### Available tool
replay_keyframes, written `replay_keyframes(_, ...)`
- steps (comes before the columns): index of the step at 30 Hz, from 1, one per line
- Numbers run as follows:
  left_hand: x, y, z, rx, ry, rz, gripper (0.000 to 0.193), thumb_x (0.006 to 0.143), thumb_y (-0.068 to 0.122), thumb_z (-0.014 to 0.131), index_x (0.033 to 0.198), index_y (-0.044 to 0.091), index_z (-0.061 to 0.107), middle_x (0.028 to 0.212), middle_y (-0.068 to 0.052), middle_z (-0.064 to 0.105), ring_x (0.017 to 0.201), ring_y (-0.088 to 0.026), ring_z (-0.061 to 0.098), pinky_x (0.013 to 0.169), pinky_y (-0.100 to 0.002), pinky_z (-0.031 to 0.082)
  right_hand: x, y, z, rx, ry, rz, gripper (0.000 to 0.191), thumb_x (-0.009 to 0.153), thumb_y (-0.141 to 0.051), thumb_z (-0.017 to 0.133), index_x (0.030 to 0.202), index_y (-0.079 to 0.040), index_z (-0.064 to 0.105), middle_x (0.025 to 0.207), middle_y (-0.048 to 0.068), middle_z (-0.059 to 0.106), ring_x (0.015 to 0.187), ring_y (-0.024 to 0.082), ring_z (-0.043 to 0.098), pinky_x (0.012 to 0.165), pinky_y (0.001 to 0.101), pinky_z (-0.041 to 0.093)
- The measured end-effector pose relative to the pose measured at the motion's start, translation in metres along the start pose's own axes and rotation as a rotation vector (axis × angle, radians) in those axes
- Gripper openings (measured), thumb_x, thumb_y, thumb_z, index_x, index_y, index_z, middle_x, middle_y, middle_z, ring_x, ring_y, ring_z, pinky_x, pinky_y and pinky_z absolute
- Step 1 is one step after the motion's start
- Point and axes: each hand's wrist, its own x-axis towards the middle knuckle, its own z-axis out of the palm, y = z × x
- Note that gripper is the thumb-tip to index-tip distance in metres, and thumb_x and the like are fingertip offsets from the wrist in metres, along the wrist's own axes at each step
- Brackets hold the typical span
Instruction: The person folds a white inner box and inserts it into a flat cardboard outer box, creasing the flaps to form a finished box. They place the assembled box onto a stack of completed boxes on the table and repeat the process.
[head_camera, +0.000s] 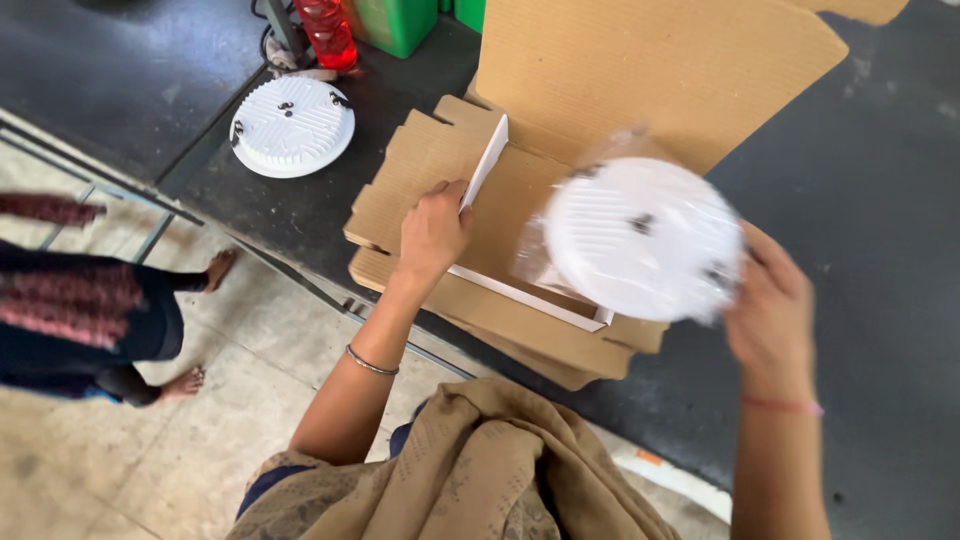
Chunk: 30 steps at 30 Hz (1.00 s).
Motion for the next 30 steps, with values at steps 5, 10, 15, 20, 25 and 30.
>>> replay_keyframes(5,-0.002,-0.031,-0.017,-0.065,-0.015,0.088,0.039,0.086,0.01,0.062,0.124,0.003,0.061,0.114,-0.019,0.066,0.097,-0.044,0.067,0.081,-0.054,0.054,0.006,0.044,0.115,-0.117,0.063,0.142,0.051,0.096,0.002,0.052,0.146,-0.004,0.048,0.094,0.001,0.061,0.073,0.006,0.054,0.057,0.0226,0.044)
replay_keyframes(10,0.002,-0.042,-0.026,-0.126,-0.087,0.127,0.048,0.088,0.012,0.061,0.133,0.001,0.053,0.118,-0.023,0.064,0.099,-0.046,0.066,0.08,-0.055,0.054,-0.016,0.052,0.165,-0.442,0.067,-0.066,0.049,0.094,0.002,0.052,0.142,-0.006,0.045,0.096,0.005,0.062,0.077,0.014,0.058,0.063,0.03,0.049)
replay_keyframes(15,0.032,-0.048,-0.037,-0.197,-0.179,0.126,0.055,0.096,0.029,0.067,0.141,0.004,0.05,0.127,-0.026,0.059,0.102,-0.048,0.063,0.083,-0.055,0.053,-0.029,0.019,0.174,-1.398,0.049,-0.077,0.027,0.094,-0.019,0.07,0.119,-0.007,0.067,0.085,0.019,0.073,0.08,0.04,0.069,0.071,0.0484,0.055)
replay_keyframes(20,0.122,-0.046,-0.052,-0.472,0.268,0.475,0.077,0.087,0.021,0.087,0.146,-0.001,0.043,0.13,-0.024,0.061,0.107,-0.034,0.065,0.087,-0.04,0.057,0.013,-0.027,0.151,-1.406,0.289,-0.219,0.029,0.093,-0.022,0.082,0.113,-0.005,0.069,0.088,0.019,0.074,0.079,0.037,0.071,0.07,0.0459,0.055)
replay_keyframes(25,0.203,-0.024,-0.056,-0.625,0.022,0.394,0.044,0.083,0.018,0.094,0.116,0.003,0.07,0.103,-0.01,0.079,0.09,-0.018,0.075,0.077,-0.032,0.061,0.098,-0.052,0.097,-0.903,0.283,-0.485,0.046,0.095,-0.004,0.087,0.13,0.006,0.059,0.112,0.015,0.073,0.102,0.024,0.072,0.088,0.0344,0.06)
replay_keyframes(30,0.21,-0.011,-0.047,-0.39,0.103,0.334,0.038,0.08,0.024,0.097,0.103,0.007,0.072,0.093,-0.009,0.08,0.076,-0.021,0.075,0.071,-0.034,0.059,0.115,-0.049,0.106,-0.492,0.179,-0.253,0.033,0.096,0.001,0.075,0.126,0.004,0.061,0.112,0.009,0.075,0.1,0.015,0.075,0.086,0.0284,0.064)
